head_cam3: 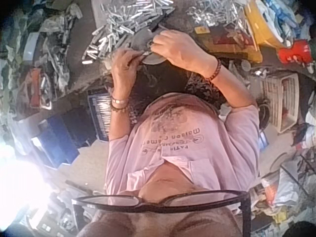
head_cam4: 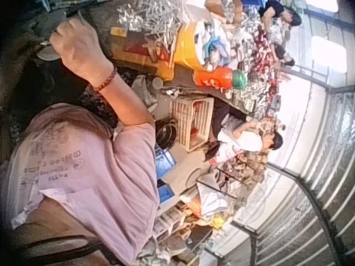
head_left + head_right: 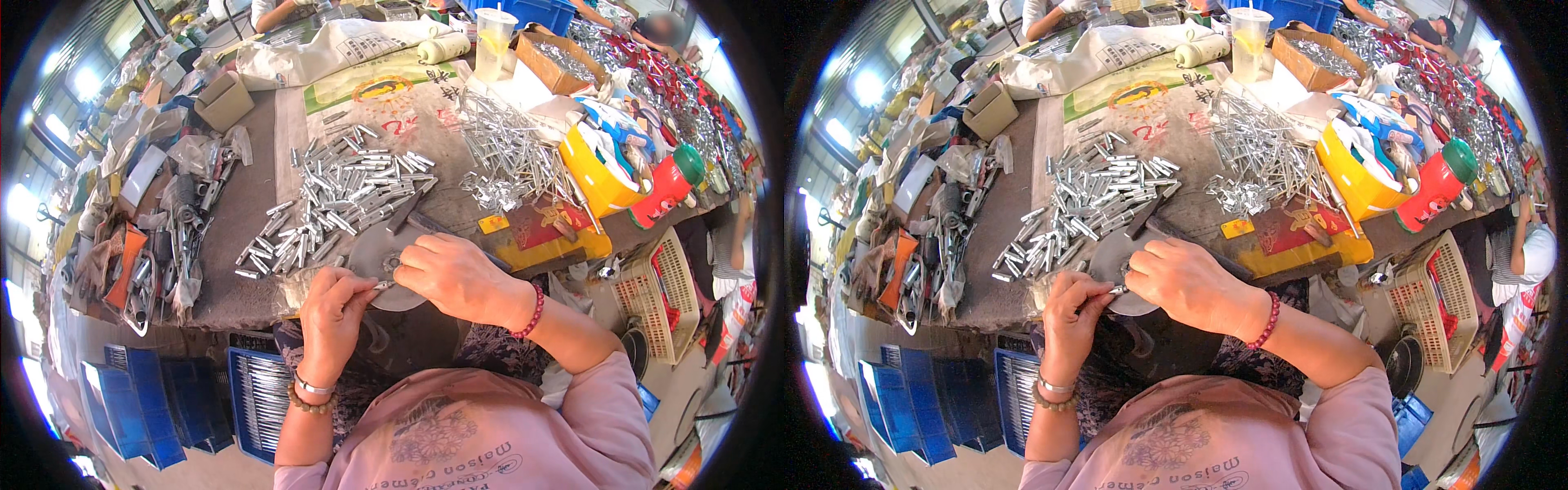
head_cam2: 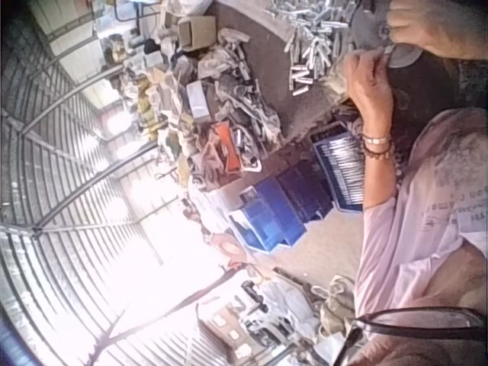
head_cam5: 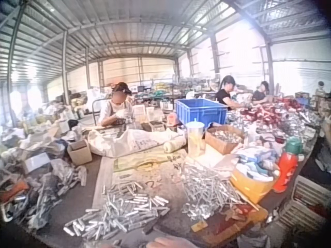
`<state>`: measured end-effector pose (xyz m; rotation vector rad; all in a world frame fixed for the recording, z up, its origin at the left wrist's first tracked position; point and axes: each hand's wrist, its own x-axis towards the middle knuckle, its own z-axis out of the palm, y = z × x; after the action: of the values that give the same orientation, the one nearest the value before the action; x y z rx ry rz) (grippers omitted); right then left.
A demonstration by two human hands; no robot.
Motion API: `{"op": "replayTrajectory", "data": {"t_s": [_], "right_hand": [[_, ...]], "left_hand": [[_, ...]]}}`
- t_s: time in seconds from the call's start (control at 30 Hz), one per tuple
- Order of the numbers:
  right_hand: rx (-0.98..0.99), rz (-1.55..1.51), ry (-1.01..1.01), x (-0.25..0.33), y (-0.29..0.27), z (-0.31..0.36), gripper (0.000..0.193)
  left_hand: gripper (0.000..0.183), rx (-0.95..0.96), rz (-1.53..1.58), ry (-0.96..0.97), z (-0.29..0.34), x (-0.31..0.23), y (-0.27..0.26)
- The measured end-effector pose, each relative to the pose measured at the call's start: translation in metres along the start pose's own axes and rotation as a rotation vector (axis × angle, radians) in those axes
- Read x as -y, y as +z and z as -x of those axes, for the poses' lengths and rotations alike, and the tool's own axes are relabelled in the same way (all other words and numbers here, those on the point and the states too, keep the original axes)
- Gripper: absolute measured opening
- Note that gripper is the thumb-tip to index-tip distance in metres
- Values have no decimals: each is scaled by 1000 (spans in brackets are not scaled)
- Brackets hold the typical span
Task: Manually assembling small metal clips onto a base plate at a factory workstation.
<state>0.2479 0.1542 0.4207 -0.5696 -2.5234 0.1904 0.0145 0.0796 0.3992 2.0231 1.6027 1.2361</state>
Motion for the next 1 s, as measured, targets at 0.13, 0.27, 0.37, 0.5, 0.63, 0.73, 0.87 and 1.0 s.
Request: {"op": "replayTrajectory", "data": {"t_s": [0.13,0.27,0.37,0.5,0.63,0.73,0.87,1.0], "right_hand": [[5,22,-21,1,0,-1,11],[8,53,-39,3,1,0,13],[-11,39,1,1,5,1,15],[-65,-17,15,-4,9,1,16],[-69,-77,14,-9,9,0,15],[-44,-135,-11,-13,12,-2,14],[-10,-88,-7,-3,7,-2,7],[-109,-121,56,-3,6,6,8]], "left_hand": [[20,2,9,4,1,3,1],[20,9,19,-6,1,3,1],[20,5,23,-20,1,2,1],[20,14,9,-14,-1,0,-1],[20,23,6,-23,-1,-1,-1],[21,31,14,-4,-2,0,1],[19,41,6,19,-4,-6,0],[17,51,-7,-45,-1,-7,-1]]}}
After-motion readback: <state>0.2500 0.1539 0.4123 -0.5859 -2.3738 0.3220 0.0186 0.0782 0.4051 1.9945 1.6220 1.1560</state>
